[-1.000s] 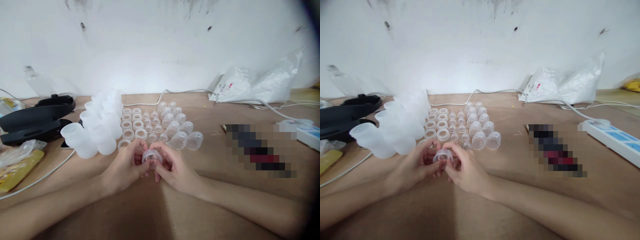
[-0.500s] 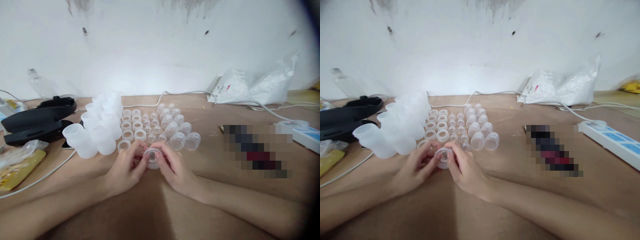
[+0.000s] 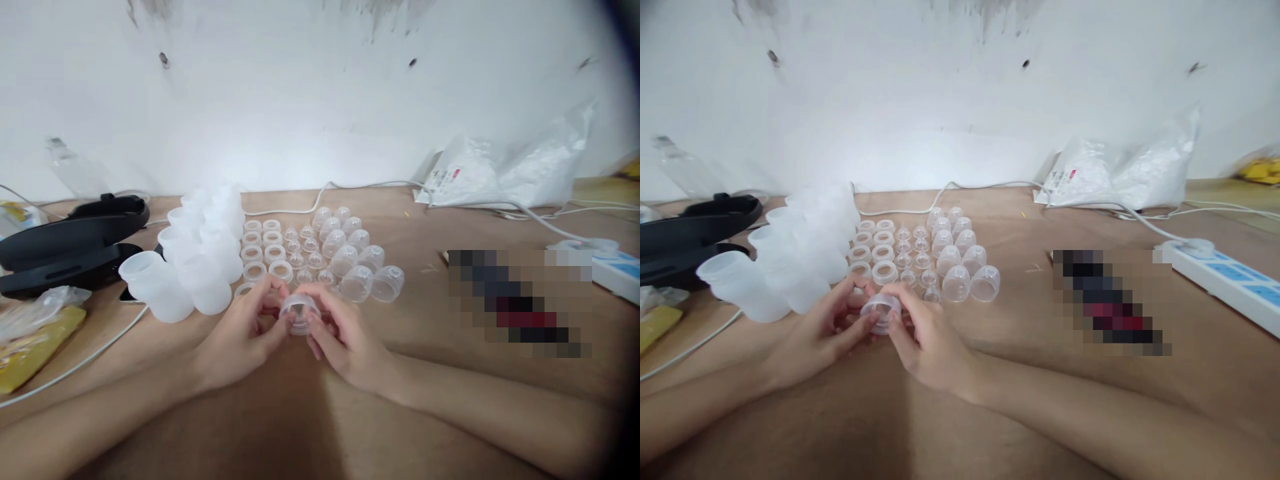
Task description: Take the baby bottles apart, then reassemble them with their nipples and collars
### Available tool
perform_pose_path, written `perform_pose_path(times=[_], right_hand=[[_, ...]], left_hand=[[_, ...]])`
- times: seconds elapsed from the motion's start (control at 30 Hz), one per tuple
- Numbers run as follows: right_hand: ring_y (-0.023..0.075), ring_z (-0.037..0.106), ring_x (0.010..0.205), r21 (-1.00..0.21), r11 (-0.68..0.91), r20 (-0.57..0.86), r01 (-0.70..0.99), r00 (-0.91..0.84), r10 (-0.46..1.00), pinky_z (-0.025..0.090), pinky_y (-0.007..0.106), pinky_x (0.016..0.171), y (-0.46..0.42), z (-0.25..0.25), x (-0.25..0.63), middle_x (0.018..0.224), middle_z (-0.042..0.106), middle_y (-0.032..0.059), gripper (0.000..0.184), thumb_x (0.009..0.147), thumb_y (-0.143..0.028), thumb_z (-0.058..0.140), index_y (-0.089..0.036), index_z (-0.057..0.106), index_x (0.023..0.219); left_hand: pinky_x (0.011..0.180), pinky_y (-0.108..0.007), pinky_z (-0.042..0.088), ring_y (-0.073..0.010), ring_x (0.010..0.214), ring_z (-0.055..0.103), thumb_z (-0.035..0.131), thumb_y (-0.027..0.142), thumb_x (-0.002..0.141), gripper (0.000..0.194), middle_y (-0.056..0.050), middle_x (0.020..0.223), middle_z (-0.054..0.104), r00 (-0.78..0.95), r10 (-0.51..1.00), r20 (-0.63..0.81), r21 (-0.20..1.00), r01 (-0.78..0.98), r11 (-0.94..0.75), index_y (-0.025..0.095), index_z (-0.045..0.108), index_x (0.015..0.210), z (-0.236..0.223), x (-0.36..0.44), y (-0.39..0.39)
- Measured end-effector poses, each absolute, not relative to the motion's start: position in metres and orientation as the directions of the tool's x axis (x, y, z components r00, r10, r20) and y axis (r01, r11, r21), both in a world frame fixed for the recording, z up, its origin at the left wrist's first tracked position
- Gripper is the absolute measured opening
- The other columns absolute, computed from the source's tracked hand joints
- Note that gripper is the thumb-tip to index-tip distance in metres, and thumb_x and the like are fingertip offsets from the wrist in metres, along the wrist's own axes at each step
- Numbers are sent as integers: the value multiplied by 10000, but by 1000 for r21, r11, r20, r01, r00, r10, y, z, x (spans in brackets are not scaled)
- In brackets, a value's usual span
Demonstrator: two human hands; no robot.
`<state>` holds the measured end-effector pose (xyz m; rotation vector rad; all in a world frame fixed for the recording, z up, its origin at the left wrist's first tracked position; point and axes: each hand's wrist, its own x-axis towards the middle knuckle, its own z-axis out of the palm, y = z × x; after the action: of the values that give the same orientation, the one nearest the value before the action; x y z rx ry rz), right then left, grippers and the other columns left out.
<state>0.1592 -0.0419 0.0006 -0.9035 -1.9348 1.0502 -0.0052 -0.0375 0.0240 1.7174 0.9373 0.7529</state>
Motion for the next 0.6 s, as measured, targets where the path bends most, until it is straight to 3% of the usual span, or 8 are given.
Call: perform_pose_path(times=[0.17, 0.3, 0.43, 0.6], right_hand=[[60, 385, 458, -813, 449, 287, 370, -416, 863, 318, 191, 450, -39, 0, 157, 591, 437, -49, 130, 851, -207, 369, -192, 467, 935], [51, 406, 430, -861, 390, 254, 328, -387, 886, 330, 179, 431, -39, 0, 155, 582, 441, -59, 124, 870, -250, 356, -205, 447, 942], [37, 407, 361, -900, 310, 192, 307, -359, 913, 322, 162, 368, -38, -1, 155, 556, 450, -71, 174, 837, -349, 442, -208, 427, 939], [47, 431, 310, -927, 254, 140, 276, -374, 917, 312, 147, 316, -37, -3, 155, 486, 437, -83, 196, 834, -367, 445, -210, 442, 951]], left_hand=[[455, -167, 364, -82, 509, 480, 407, 268, 850, 85, 31, 636, 547, 489, 871, 52, 914, 328, -239, 200, 357, 839, 19, -2, -36], [461, -166, 362, -83, 533, 495, 371, 269, 868, 74, 23, 695, 572, 477, 874, 92, 893, 349, -284, 207, 365, 908, 18, -2, -37], [465, -175, 372, -107, 648, 546, 411, 244, 852, 190, -15, 861, 593, 588, 805, 83, 870, 351, -346, 212, 349, 1029, 22, -7, -40], [578, -223, 431, -174, 835, 576, 435, 264, 846, 204, -11, 782, 599, 604, 794, 72, 851, 378, -365, 198, 378, 1031, 22, -9, -39]])
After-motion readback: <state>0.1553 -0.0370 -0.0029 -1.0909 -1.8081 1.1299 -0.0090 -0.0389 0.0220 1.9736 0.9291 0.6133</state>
